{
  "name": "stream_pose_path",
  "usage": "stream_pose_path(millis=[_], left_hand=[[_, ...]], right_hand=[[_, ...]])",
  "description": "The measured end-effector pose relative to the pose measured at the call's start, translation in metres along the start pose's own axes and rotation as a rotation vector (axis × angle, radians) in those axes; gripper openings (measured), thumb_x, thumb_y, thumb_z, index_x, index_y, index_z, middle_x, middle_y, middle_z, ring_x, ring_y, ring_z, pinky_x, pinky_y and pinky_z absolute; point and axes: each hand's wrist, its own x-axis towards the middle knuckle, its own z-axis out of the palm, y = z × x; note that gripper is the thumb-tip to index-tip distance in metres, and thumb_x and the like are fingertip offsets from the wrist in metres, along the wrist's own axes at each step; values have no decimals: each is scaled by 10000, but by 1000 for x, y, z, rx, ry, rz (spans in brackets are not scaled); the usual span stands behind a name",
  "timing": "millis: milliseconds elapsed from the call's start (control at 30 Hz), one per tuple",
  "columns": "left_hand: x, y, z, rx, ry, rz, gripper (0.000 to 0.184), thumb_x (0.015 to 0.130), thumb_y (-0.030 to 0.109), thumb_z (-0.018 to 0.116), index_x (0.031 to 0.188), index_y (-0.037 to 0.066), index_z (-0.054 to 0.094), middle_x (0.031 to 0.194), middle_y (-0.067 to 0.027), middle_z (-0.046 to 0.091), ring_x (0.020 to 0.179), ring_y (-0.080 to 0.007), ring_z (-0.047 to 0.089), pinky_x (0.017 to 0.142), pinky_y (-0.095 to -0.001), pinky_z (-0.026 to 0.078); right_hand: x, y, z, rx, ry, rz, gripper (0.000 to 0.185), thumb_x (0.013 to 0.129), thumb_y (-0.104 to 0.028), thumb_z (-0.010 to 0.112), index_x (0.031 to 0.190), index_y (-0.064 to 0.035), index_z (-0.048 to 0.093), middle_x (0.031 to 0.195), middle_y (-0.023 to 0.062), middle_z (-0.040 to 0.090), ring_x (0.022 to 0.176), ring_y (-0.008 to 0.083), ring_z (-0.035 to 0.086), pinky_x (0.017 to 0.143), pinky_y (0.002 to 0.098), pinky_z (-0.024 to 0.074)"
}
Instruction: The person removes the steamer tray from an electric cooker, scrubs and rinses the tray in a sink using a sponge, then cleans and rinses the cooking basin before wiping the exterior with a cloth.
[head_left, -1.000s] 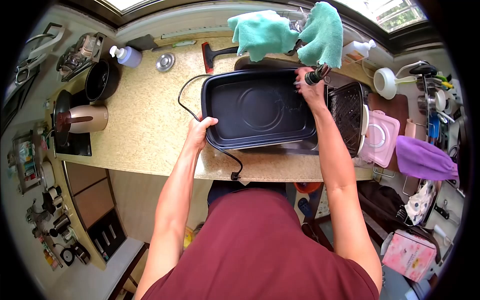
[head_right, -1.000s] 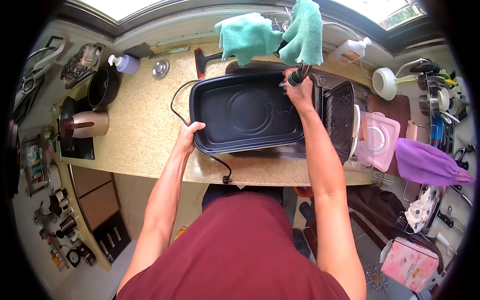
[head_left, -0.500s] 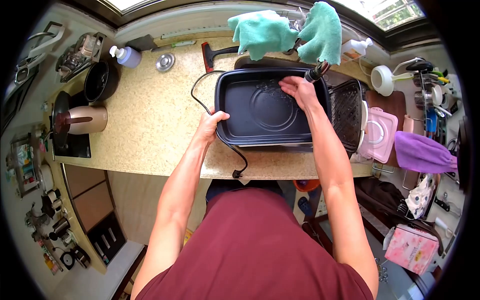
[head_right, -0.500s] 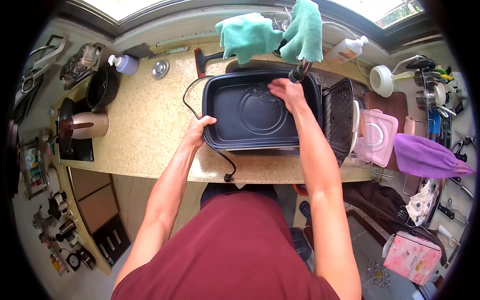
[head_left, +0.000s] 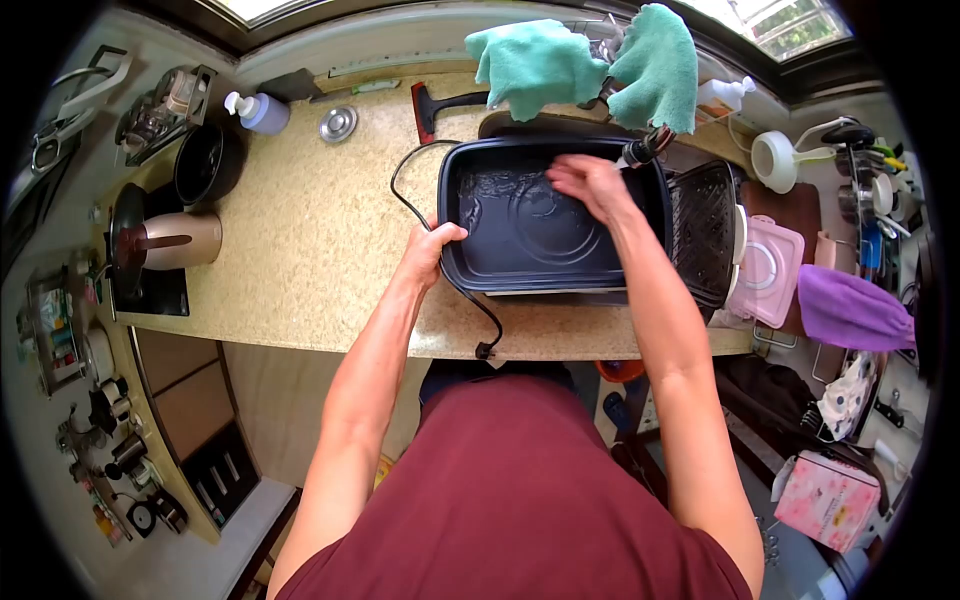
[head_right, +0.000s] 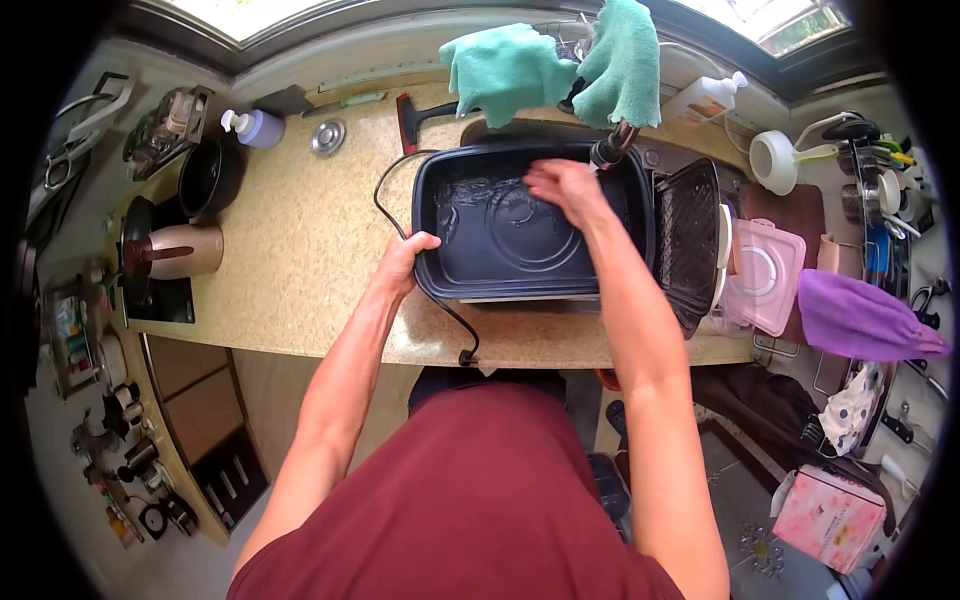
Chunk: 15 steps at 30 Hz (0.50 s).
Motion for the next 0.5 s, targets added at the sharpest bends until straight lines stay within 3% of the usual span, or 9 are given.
stream_pose_path(millis=[100,200,300,333,367,433,467,500], left_hand=[[-3,3,4,1,5,3,339,764,7,628,1101,-10,656,965,-87,696,832,-176,677,761,-313,581],[-5,5,4,-1,11,-21,341,763,7,628,1103,-3,650,947,-76,690,803,-171,676,746,-310,584],[-6,4,6,-23,-13,0,342,763,4,624,1104,3,643,924,-65,680,769,-170,673,726,-310,589],[-7,2,7,-20,-15,-9,342,763,4,624,1104,3,643,924,-65,680,769,-170,673,726,-310,589],[-6,2,6,-25,-4,12,343,761,5,625,1104,4,640,919,-61,676,757,-169,671,717,-311,591],[-6,1,1,-23,9,16,345,760,7,625,1105,4,636,915,-57,673,744,-169,669,707,-311,593],[-5,6,1,5,-8,5,353,757,8,627,1110,4,635,923,-56,673,754,-168,668,715,-308,592],[-8,5,1,29,-17,-13,362,753,10,628,1115,4,634,930,-55,674,764,-167,667,722,-305,590]], right_hand=[[18,17,40,48,-170,52,427,1005,-146,558,1326,133,524,1359,274,570,1277,376,571,1046,455,495],[30,35,71,73,-258,91,415,1023,-176,527,1332,100,543,1365,257,575,1280,362,567,1059,458,482],[27,46,94,-23,-267,79,342,1014,-175,543,1280,29,608,1217,168,670,1118,254,654,911,381,552],[20,43,95,-102,-303,123,298,1000,-165,545,1220,8,649,1106,122,702,991,202,685,810,346,570],[16,34,95,-102,-303,123,298,1000,-165,545,1220,8,649,1106,122,702,991,202,685,810,346,570],[6,29,88,-498,-362,21,294,989,-148,537,1221,-9,652,1134,98,693,1004,201,686,868,356,565],[10,31,86,-505,-372,-1,306,985,-125,520,1223,18,648,1139,108,692,950,199,699,816,336,579],[18,37,89,-280,-113,-119,305,989,-126,526,1227,26,643,1122,103,696,933,193,704,788,317,583]])
